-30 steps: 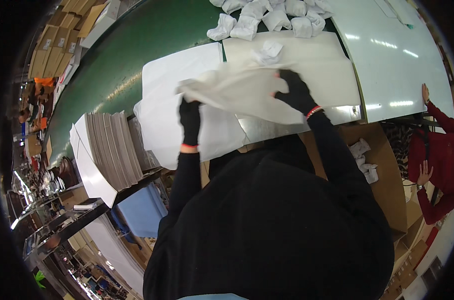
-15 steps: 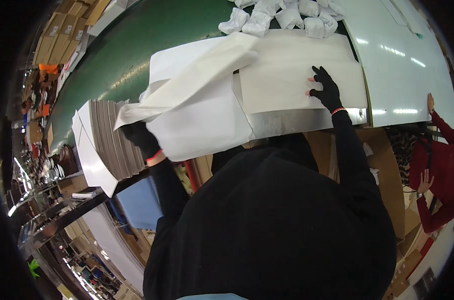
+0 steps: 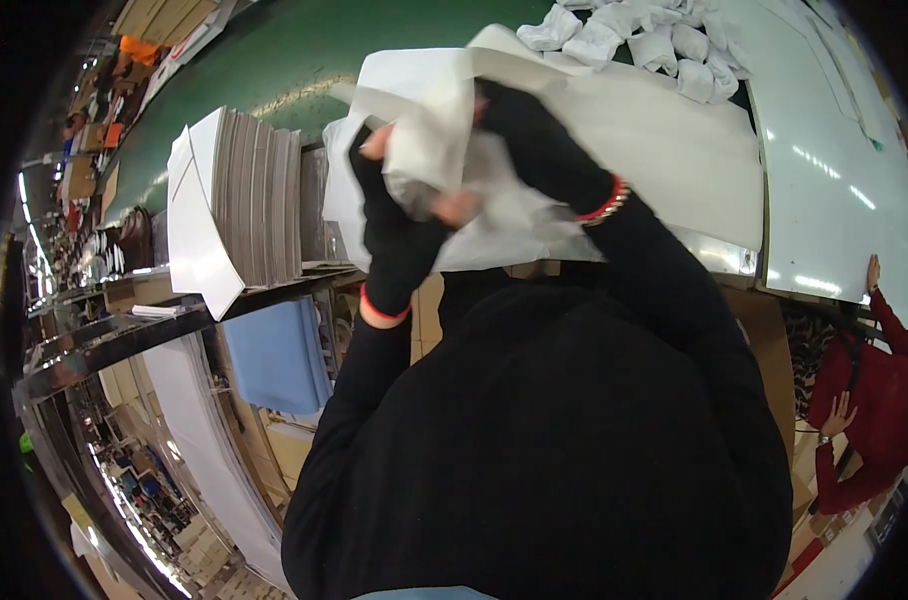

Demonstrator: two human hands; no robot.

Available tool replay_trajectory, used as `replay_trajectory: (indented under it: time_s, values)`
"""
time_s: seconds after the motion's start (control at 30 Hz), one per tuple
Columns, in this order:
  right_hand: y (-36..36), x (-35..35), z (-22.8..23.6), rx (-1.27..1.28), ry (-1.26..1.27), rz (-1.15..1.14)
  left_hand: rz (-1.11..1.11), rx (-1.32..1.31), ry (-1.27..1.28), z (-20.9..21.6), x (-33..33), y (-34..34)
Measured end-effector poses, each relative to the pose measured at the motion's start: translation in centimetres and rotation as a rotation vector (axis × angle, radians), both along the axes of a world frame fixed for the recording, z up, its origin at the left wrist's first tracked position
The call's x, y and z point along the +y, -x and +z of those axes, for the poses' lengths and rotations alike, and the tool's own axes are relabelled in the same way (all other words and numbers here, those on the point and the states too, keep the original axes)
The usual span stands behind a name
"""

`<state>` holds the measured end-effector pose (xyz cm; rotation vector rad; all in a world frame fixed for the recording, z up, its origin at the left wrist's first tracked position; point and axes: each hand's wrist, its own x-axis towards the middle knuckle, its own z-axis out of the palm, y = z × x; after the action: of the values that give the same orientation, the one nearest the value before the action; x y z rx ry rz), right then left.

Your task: The person wraps small white items in white paper sheets on a green workbench. They fold the paper around each item and place the wrapped bundle into a cardboard box. The process is repeated continuously throughout the video.

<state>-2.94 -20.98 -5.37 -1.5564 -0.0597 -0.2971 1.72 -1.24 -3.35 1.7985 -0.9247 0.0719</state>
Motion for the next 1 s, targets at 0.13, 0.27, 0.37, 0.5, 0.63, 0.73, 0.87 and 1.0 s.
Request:
replay_trajectory:
  time_s: [0.13,0.27,0.37,0.5,0.63,0.73,0.87,1.0]
  values:
    - [-0.7,3.2,2.9,-0.169,0.147,0.096,0.143,-0.076,0.102,-1.1,2.6,-1.1]
    - [2.0,2.9,2.7,-0.175,0.450,-0.047,0.085,0.566,0.680,2.9,5.7,-2.0]
    - [1.5,4.8,1.5,0.052,0.145,0.243,0.107,0.269,0.255,1.8,5.5,-0.7]
    - [0.5,6.4,3.9,0.262,-0.664,0.477,-0.149,0.230,0.076,1.5,3.9,0.9]
    - [1.2,5.3,0.0,0.001,0.063,0.007,0.099,0.005,0.042,-0.7,3.9,-3.6]
    - [3.4,2.0,-6.7,0.075,0.390,-0.089,0.463,-0.357,-0.011,-6.0,4.0,-4.7]
    - [7.2,2.1,-12.9,0.278,0.679,0.289,0.112,-0.417,-0.512,-15.8,3.5,-3.0]
    - [7.3,2.0,-15.8,0.103,0.875,0.210,-0.055,-0.083,-0.761,-13.5,2.0,-3.6]
